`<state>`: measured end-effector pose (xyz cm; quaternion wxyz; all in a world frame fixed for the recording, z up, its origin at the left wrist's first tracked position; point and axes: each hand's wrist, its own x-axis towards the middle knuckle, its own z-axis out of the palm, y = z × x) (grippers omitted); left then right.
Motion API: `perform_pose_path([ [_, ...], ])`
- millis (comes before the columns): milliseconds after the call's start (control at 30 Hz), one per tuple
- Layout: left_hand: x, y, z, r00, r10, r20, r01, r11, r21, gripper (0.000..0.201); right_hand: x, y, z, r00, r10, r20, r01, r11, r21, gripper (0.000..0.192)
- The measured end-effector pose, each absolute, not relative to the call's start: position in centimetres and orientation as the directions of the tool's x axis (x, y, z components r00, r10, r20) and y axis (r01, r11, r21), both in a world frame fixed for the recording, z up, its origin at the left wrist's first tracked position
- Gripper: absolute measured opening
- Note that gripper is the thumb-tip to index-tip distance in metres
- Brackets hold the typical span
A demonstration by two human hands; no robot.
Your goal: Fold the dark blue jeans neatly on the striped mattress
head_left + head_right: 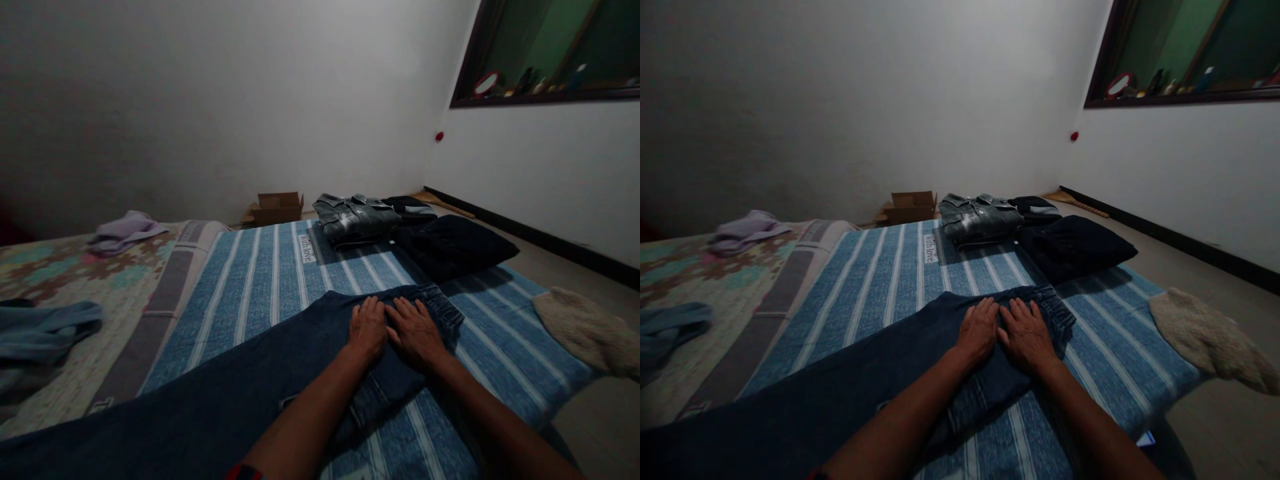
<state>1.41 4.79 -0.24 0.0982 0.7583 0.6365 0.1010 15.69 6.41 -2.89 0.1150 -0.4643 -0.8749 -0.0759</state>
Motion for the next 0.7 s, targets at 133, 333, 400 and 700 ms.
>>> perform_pose_path([
  [133, 1.1, 5.2, -1.3, 0.159, 0.987, 0.035, 0.942, -0.162, 0.294, 0.044, 15.8, 6.3, -3.1, -0.534, 0.788, 0.307, 0.831, 0.555, 0.021, 0.043],
  [333, 0.9, 5.4, -1.7, 0.169, 0.984, 0.047, 0.94, -0.175, 0.292, 0.046, 16.1, 6.0, -3.1, -0.523, 0.783, 0.337, 0.834, 0.551, 0.014, 0.04],
  [400, 0.9, 5.4, -1.6, 0.181, 0.982, 0.05, 0.942, -0.188, 0.279, 0.046, 16.1, 6.0, -3.0, -0.521, 0.785, 0.334, 0.836, 0.549, 0.014, 0.04],
  [700, 1.2, 5.5, -1.3, 0.218, 0.976, -0.02, 0.952, -0.208, 0.226, 0.053, 15.0, 3.7, -2.5, -0.372, 0.858, 0.353, 0.917, 0.398, -0.001, 0.035],
])
